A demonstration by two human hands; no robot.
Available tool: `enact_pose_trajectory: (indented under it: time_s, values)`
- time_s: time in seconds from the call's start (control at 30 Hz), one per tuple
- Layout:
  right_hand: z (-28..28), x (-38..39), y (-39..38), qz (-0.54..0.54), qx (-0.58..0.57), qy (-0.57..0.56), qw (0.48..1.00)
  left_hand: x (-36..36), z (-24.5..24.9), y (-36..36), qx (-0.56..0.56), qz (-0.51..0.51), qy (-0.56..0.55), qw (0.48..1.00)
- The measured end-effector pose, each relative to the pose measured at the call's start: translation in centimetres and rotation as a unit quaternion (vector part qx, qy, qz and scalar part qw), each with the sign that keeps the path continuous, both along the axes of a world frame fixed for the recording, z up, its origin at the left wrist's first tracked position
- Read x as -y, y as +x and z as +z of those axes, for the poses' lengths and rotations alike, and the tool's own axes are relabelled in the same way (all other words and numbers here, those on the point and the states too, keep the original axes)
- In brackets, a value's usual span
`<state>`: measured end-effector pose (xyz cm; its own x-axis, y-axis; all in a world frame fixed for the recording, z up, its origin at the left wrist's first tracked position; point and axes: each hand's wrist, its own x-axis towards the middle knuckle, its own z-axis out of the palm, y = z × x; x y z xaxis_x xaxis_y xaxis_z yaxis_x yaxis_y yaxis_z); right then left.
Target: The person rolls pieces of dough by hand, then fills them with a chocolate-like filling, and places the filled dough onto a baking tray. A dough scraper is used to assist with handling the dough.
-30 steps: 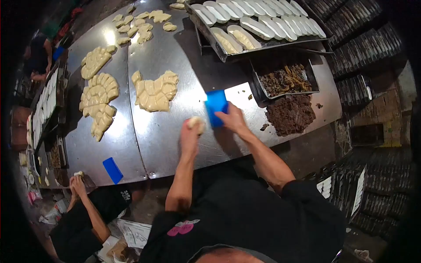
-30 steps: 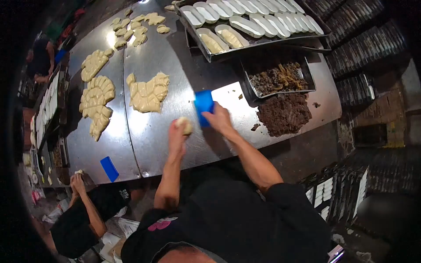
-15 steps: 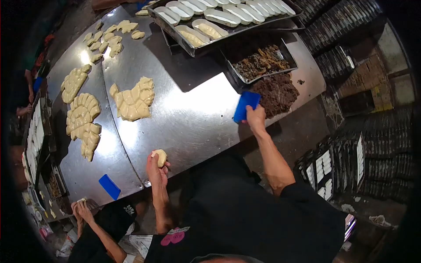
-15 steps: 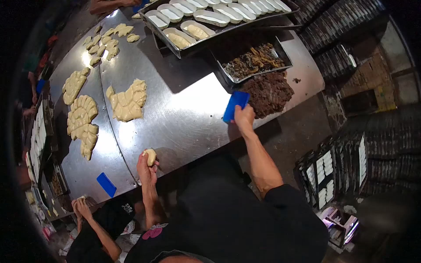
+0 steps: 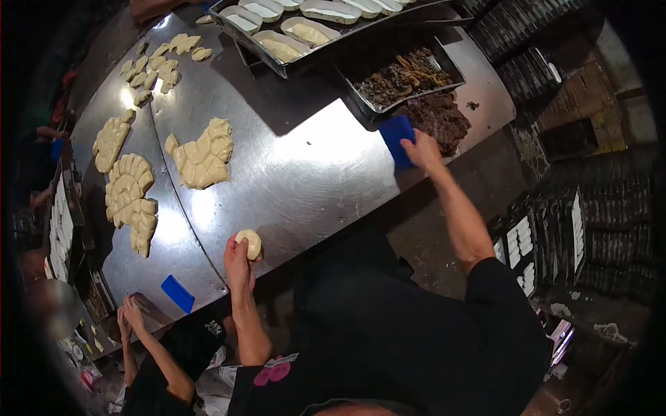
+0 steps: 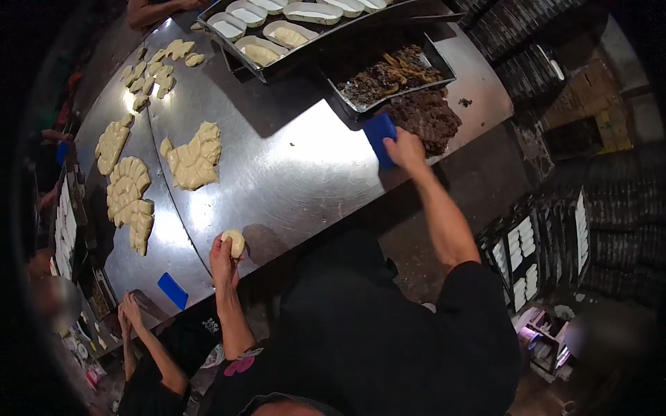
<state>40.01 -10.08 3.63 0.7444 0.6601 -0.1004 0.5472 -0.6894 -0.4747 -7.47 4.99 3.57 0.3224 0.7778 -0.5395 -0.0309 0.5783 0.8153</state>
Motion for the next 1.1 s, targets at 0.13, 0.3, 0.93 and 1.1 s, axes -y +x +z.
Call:
enact_pose_trajectory:
  time_s: [0.13,0.3,0.93,1.1]
  values:
    - [2.8,-2.7,-4.4,0.062,0.041,-0.063,0.995,1.2,0.4,0.2,0.02,0.008,-0.042,0.999]
    - [0.4,-14.4,-16.0,0.097,-0.141,0.067,0.983,1.1,0.5,3.8,0.032,-0.024,-0.042,0.998]
    - [1.9,-16.2,-16.3,0.203,0.117,0.087,0.968,-1.3,2.3,7.6,0.048,-0.001,0.096,0.994]
    - [7.7,-14.0,-23.9,0.293,-0.283,0.218,0.887,-2.8,3.4,9.5,0.129,0.104,0.143,0.976]
